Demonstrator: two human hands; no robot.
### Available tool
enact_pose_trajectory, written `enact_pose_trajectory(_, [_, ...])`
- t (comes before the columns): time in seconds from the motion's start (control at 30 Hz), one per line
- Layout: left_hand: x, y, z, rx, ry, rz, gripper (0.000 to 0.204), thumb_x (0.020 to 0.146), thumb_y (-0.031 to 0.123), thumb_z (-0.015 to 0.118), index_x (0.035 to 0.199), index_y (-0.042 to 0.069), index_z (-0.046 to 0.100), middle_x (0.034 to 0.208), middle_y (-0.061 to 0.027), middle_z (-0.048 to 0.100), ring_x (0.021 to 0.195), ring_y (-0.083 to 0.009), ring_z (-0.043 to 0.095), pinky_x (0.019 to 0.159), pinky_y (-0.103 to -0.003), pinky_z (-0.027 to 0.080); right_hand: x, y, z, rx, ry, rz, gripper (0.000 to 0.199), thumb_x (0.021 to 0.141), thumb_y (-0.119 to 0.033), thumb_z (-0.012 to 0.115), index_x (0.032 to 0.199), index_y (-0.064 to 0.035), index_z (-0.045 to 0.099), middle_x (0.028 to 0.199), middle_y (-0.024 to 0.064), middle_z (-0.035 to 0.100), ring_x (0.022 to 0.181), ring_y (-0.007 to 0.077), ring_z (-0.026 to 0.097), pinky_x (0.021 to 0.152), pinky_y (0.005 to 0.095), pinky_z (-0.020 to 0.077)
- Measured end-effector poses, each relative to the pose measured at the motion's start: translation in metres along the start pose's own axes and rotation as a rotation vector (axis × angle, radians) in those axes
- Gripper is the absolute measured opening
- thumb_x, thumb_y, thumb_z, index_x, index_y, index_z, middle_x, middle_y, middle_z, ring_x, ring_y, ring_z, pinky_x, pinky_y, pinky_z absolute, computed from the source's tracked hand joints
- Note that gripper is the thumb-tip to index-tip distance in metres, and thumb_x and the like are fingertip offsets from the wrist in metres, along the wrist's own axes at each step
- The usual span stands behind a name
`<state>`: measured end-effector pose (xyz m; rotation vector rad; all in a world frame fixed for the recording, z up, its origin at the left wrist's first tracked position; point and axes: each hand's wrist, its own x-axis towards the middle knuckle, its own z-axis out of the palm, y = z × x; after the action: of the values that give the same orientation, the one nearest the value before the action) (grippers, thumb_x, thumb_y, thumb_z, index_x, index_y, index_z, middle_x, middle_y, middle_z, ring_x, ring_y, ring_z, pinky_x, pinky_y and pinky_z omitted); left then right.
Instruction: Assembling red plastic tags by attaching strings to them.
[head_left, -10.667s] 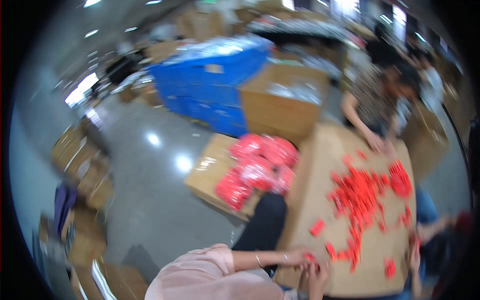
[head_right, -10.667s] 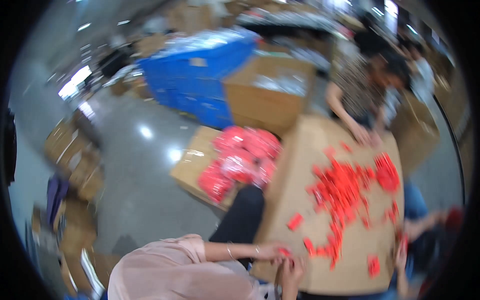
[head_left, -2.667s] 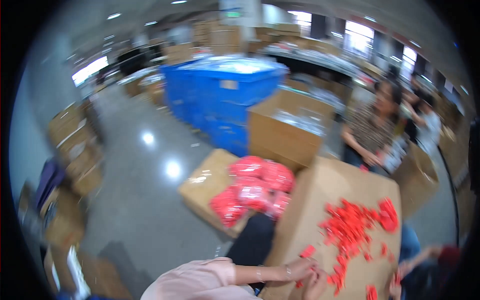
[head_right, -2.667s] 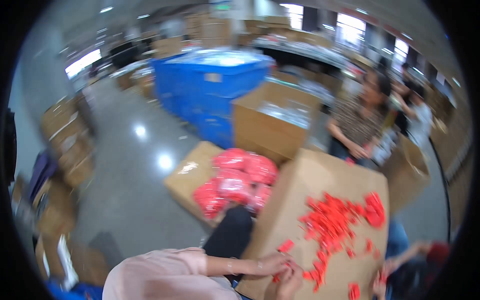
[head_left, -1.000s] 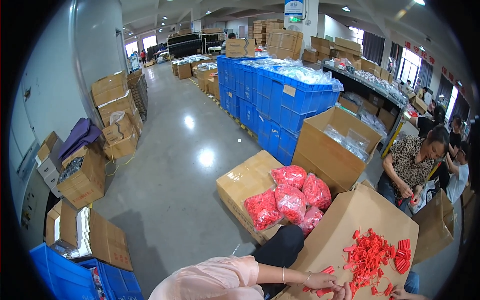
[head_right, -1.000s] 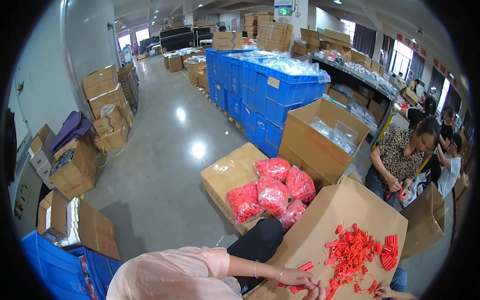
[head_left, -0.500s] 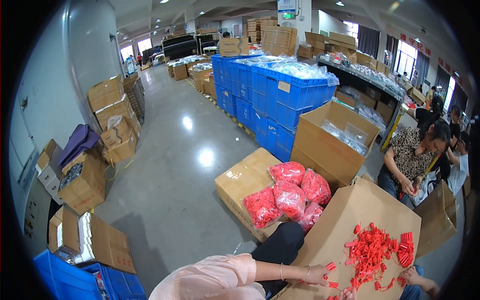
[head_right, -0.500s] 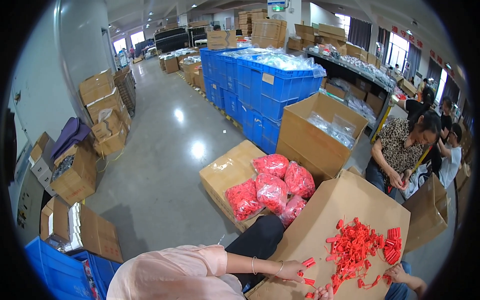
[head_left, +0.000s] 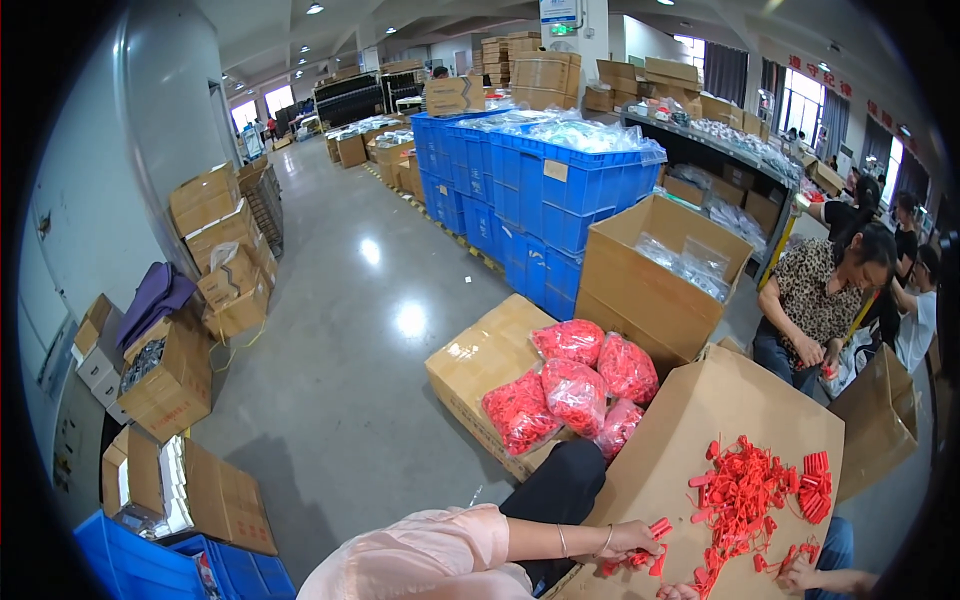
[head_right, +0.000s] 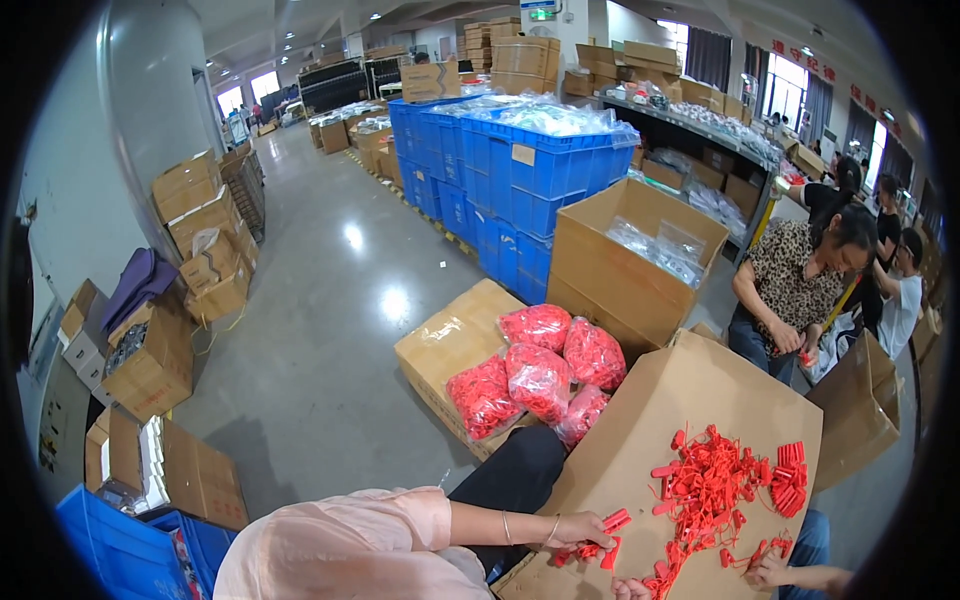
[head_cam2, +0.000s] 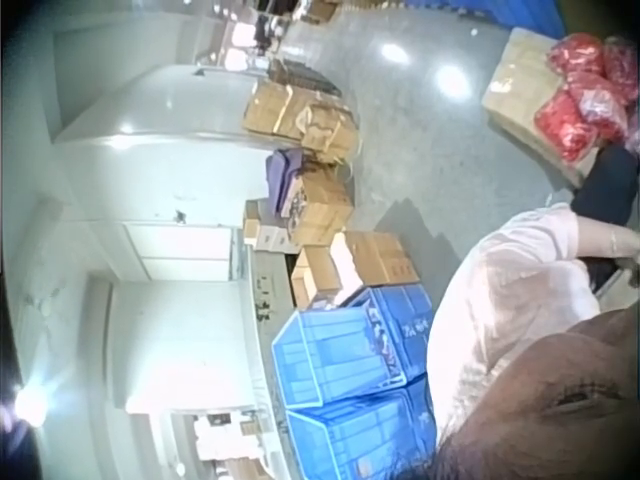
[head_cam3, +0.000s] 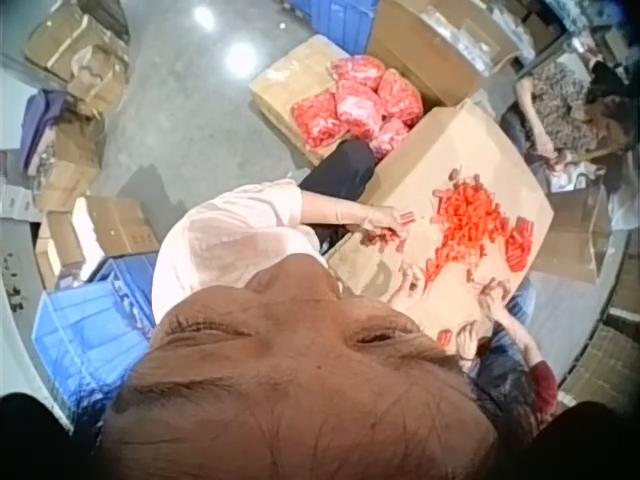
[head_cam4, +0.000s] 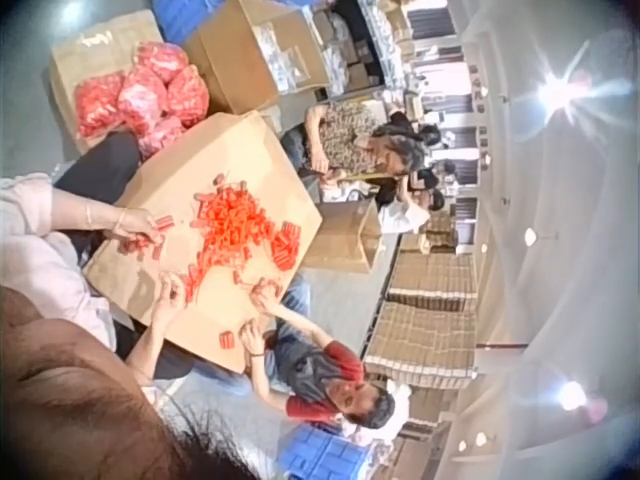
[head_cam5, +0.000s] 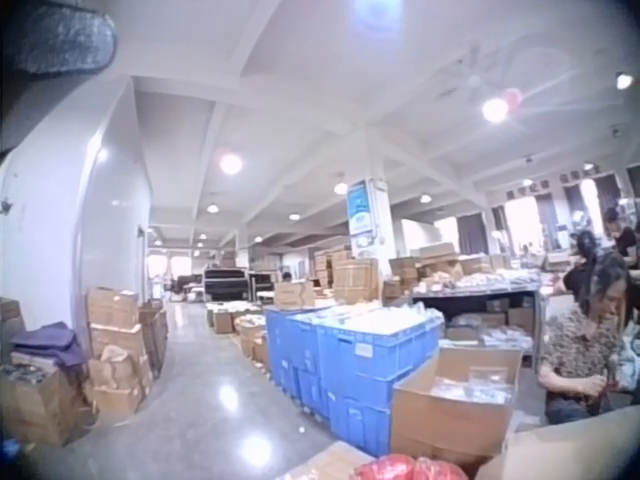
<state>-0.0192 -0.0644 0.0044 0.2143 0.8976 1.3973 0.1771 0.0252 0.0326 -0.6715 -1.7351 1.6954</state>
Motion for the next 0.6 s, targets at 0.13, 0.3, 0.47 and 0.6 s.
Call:
enact_pose_trajectory(0.13, [0.002, 0.003, 0.025, -0.022, -0.058, -0.098, 0.019, 0.083, 0.019, 0.058, 0.072, 0.004, 0.058, 0.064, -0.0046, 0.058, 0.051, -0.0091, 0.054, 0.044, -0.022, 0.042, -0.012, -0.017, 0.007, -0.002, -0.126, 0.169, 0.01, 0.082, 0.004, 0.052, 0.089, -0.0014, 0.056, 0.092, 0.0094, 0.06, 0.084, 0.0164, 0.057, 0.081, 0.0291, 0.0466])
enact_pose_trajectory(0.3, [0.003, -0.008, 0.02, 0.416, -0.229, -0.113, 0.014, 0.083, 0.015, 0.057, 0.085, 0.002, 0.063, 0.074, -0.0023, 0.061, 0.063, -0.0062, 0.055, 0.058, -0.019, 0.045, 0.005, -0.024, 0.018, 0.084, -0.203, 0.16, 0.007, 0.084, 0.002, 0.051, 0.089, 0.0046, 0.055, 0.086, 0.0136, 0.062, 0.077, 0.0168, 0.062, 0.072, 0.0265, 0.0499])
enact_pose_trajectory(0.47, [-0.013, 0.006, 0.03, 0.712, -0.375, -0.146, 0.023, 0.084, 0.016, 0.057, 0.099, 0.0, 0.063, 0.079, -0.0023, 0.062, 0.07, -0.006, 0.055, 0.065, -0.02, 0.045, 0.01, -0.025, 0.009, 0.233, -0.116, 0.255, 0.008, 0.085, 0.003, 0.048, 0.092, 0.0041, 0.052, 0.089, 0.0173, 0.061, 0.083, 0.0233, 0.062, 0.074, 0.032, 0.0519])
enact_pose_trajectory(0.6, [-0.004, 0.001, 0.035, 0.792, -0.529, -0.152, 0.02, 0.084, 0.017, 0.057, 0.094, 0.001, 0.064, 0.077, -0.0015, 0.061, 0.07, -0.0054, 0.054, 0.067, -0.02, 0.044, 0.001, -0.017, -0.008, 0.455, -0.03, 0.306, 0.01, 0.085, 0.003, 0.048, 0.093, 0.0032, 0.053, 0.086, 0.0174, 0.062, 0.082, 0.0254, 0.063, 0.072, 0.0332, 0.053])
